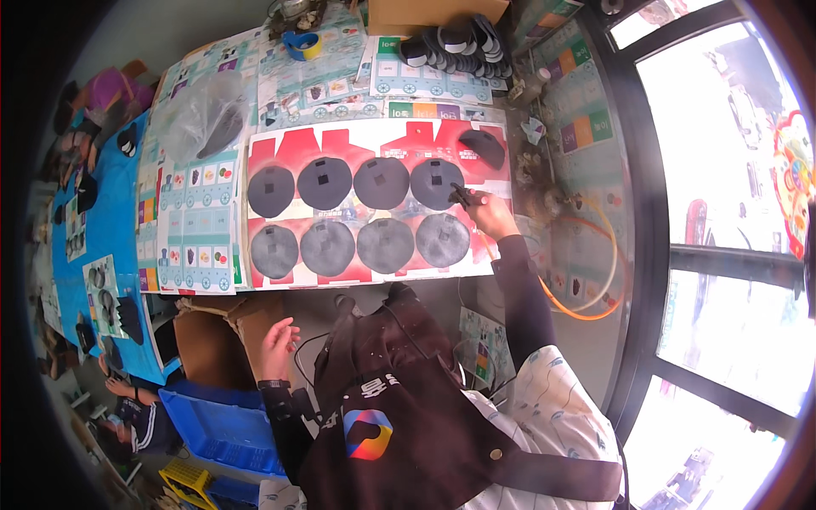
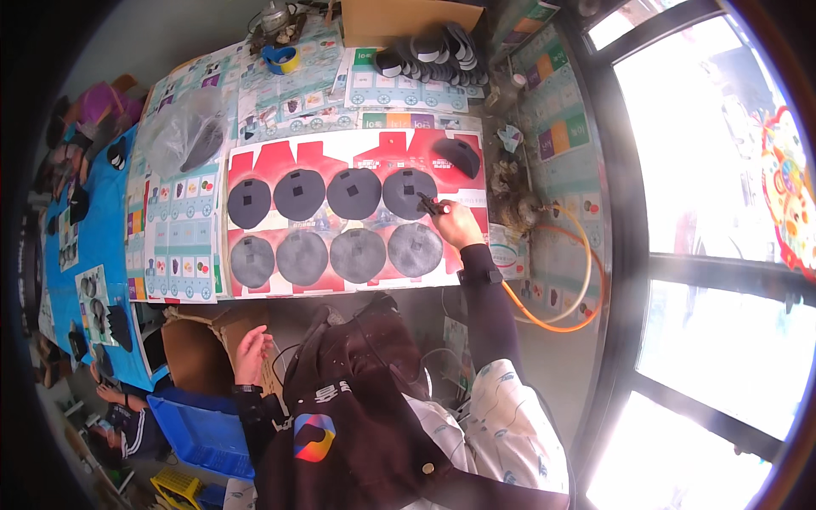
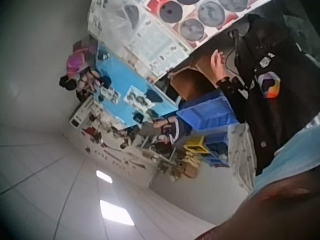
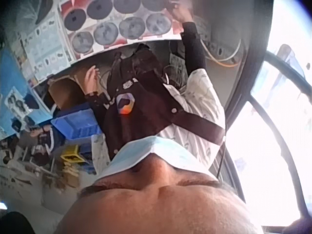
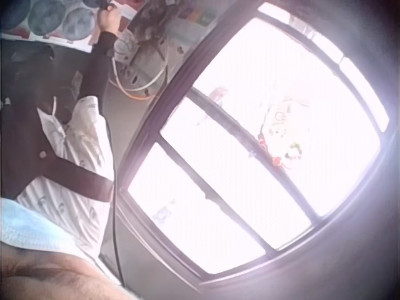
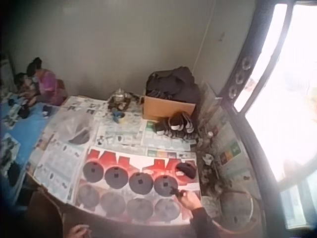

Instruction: Inspecting shoe components and using an air gun to clean them at a manufacturing station.

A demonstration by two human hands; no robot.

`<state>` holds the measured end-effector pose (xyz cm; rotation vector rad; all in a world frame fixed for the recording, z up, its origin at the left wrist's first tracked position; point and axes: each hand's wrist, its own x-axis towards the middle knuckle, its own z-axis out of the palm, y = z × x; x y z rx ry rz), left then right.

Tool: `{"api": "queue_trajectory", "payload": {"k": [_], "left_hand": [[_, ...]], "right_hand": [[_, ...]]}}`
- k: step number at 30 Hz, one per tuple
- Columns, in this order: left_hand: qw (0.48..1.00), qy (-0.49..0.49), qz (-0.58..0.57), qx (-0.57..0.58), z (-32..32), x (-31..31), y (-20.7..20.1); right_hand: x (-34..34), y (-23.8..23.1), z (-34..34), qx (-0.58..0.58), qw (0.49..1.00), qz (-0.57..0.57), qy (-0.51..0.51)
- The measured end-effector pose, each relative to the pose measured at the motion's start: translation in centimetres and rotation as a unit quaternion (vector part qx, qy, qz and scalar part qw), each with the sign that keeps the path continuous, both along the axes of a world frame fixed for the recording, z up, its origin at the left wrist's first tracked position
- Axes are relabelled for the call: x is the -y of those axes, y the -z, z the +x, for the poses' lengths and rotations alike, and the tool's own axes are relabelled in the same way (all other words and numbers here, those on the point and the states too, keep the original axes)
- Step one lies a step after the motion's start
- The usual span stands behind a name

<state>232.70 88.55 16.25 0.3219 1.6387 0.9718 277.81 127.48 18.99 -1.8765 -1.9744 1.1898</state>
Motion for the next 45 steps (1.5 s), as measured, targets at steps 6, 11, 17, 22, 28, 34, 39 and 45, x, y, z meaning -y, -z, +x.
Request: {"api": "queue_trajectory", "payload": {"k": [6,11,17,22,28,34,39,45], "left_hand": [[1.0,-0.013,-0.015,0.022,3.4,-1.6,0.0],[1.0,0.0,-0.01,0.022,4.4,-3.7,0.0],[1.0,0.008,-0.011,0.021,4.7,-5.0,0.0],[1.0,0.008,0.004,0.024,4.2,-5.1,-0.1],[0.999,0.01,-0.002,0.032,3.4,-5.2,0.9],[0.998,0.031,0.025,0.04,2.9,-7.1,0.2],[0.999,0.02,0.009,0.031,2.8,-5.5,0.3],[0.999,0.029,0.024,0.036,2.7,-4.7,0.3]], "right_hand": [[-2.7,1.4,-0.5,-0.017,0.999,-0.021,0.029],[-3.9,0.6,-0.5,0.04,0.997,0.04,-0.047],[-4.9,-0.1,-1.4,-0.013,0.998,0.039,-0.049],[-4.1,-1.0,0.4,0.041,0.996,0.056,0.063],[-2.6,-0.3,0.8,-0.011,0.999,0.023,0.031],[-2.0,3.2,5.2,0.061,0.991,0.103,0.063],[0.1,0.4,2.3,0.037,0.997,-0.011,0.068],[-0.9,-0.3,0.4,-0.098,0.986,-0.044,0.127]]}}
